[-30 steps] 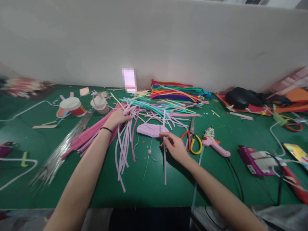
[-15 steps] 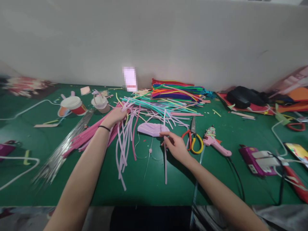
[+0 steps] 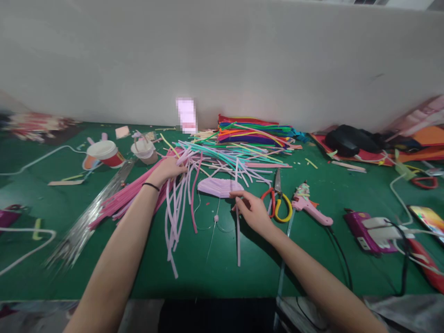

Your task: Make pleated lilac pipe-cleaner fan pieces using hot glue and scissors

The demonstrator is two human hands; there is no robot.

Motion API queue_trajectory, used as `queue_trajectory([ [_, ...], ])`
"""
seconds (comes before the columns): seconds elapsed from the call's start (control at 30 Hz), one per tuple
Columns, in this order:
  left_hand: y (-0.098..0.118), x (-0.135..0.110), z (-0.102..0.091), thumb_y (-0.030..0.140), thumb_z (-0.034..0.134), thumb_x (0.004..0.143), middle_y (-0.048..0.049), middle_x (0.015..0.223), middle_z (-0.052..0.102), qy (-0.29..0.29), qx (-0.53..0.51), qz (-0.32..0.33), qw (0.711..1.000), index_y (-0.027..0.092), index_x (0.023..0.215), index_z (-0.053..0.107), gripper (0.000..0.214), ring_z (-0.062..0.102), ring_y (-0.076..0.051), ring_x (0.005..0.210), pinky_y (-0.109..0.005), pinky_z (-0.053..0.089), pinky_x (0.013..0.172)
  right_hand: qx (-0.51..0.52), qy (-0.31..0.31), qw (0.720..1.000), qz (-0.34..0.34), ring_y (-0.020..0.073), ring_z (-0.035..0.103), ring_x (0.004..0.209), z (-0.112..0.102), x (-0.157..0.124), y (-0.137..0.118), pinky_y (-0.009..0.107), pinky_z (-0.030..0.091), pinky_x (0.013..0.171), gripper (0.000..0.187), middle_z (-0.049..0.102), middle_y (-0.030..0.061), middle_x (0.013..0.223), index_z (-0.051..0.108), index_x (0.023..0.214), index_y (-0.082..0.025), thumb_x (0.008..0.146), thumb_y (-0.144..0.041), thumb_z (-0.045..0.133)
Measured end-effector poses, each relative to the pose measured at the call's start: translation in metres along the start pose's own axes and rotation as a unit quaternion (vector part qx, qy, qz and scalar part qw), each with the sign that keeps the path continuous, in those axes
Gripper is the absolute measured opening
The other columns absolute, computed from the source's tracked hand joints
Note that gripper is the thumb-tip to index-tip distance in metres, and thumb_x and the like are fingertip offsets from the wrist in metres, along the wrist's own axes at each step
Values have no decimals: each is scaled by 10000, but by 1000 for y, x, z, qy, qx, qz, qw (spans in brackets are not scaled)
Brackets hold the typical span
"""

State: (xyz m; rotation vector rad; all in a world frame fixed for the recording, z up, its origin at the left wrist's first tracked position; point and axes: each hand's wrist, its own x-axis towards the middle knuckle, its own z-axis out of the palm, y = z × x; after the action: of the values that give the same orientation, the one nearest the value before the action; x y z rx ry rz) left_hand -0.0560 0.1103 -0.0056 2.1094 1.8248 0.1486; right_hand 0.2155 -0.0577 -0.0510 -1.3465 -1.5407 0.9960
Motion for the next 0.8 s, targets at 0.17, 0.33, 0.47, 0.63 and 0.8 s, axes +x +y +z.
queue_trajectory([
  [0.17, 1, 0, -2, 469, 446, 805, -76, 693, 648, 12, -13, -11, 1000, 190, 746, 641, 346, 634, -254, 696, -280, 424, 620, 5, -3, 1000, -2, 140, 679, 686, 0, 1, 3, 270, 521, 636, 250, 717, 53, 986, 648, 1093, -204, 919, -284, 488],
  [0.33, 2, 3, 1, 447, 528, 766, -53, 704, 656, 13, -16, 10, 1000, 202, 783, 658, 278, 644, -254, 725, -273, 444, 662, 2, -1, 1000, -5, 138, 681, 689, 0, 0, 3, 268, 524, 637, 250, 724, 52, 1024, 655, 1094, -211, 920, -281, 489],
  [0.47, 6, 3, 8, 422, 593, 713, -62, 792, 683, 29, -15, 15, 999, 196, 825, 658, 259, 652, -262, 791, -273, 454, 681, -3, 1, 1000, -3, 141, 683, 691, 0, 0, 1, 276, 529, 651, 254, 727, 57, 1019, 661, 1098, -206, 920, -269, 491],
  [0.63, 9, 2, 13, 381, 591, 706, -91, 809, 694, 40, -21, -3, 999, 179, 770, 644, 218, 663, -278, 823, -278, 462, 685, -1, 4, 1000, -9, 143, 685, 687, 0, 0, 1, 282, 536, 657, 258, 725, 60, 1041, 666, 1105, -215, 922, -276, 494],
  [0.8, 6, -1, 5, 388, 490, 792, -77, 788, 702, 34, -69, -28, 997, 174, 827, 662, 277, 671, -254, 792, -269, 471, 654, 1, 4, 1000, -12, 146, 679, 680, 0, 0, 2, 277, 534, 644, 255, 725, 55, 966, 667, 1092, -208, 921, -285, 493],
])
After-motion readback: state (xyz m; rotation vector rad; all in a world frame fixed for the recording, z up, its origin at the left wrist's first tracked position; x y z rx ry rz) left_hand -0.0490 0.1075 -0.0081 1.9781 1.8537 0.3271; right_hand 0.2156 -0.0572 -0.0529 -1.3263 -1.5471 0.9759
